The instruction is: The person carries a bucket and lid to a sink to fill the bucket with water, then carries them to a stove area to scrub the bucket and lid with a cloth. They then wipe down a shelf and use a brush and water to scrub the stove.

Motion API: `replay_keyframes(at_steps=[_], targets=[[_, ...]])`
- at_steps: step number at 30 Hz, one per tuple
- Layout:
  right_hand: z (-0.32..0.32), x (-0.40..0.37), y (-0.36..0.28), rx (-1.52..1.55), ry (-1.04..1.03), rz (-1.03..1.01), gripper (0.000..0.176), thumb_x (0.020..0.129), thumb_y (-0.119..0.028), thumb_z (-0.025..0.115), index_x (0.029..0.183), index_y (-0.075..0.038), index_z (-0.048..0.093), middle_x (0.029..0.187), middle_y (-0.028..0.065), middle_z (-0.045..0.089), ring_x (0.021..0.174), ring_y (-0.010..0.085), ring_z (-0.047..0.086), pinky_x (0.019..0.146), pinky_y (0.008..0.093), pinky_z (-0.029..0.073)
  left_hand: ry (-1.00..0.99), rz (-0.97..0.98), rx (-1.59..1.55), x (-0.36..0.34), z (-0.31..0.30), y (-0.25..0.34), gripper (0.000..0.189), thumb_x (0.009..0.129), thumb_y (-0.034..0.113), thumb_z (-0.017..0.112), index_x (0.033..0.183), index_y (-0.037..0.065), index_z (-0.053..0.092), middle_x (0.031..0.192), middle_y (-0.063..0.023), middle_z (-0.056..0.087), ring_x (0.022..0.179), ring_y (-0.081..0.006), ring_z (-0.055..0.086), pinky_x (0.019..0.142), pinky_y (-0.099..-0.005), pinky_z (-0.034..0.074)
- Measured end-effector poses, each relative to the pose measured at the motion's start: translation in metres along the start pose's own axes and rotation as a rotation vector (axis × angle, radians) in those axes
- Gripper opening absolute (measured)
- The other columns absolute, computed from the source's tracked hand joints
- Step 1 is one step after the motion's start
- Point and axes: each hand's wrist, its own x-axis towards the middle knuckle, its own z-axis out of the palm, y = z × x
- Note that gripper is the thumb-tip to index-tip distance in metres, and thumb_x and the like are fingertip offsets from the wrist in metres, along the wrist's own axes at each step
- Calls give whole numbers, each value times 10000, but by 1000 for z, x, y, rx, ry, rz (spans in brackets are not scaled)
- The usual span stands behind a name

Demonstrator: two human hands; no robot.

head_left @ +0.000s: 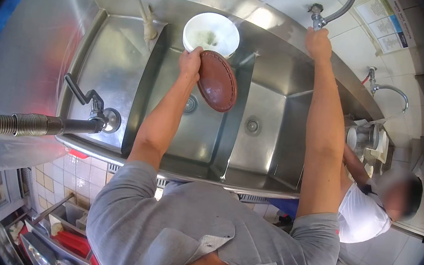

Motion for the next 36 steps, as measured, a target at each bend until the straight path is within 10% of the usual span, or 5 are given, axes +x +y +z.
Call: replay_keyframes(at_steps=[14,26,36], targets=[[-10,-8,-3,43,-26,-41,536,973,-383,535,1197,102,485,1118,334,690,1090,476,675,956,519,519,-147,-97,-53,-29,33,33,253,927,94,590,1064,-116,627,918,-157,681,765,-251,679,675,-408,570],[-49,-33,-1,95,-66,-146,405,945,-277,510,1176,19,662,1219,223,665,1111,356,698,893,483,564,-183,-144,-89,-59,94,54,356,1031,254,488,1248,-5,602,1174,-157,680,1057,-300,673,913,-461,577],[7,-2,24,274,87,-230,538,884,-206,558,1218,214,521,1008,224,740,865,325,761,755,437,587,-168,-195,136,-95,106,64,218,864,282,615,966,99,554,751,-88,566,547,-249,560,434,-312,424]])
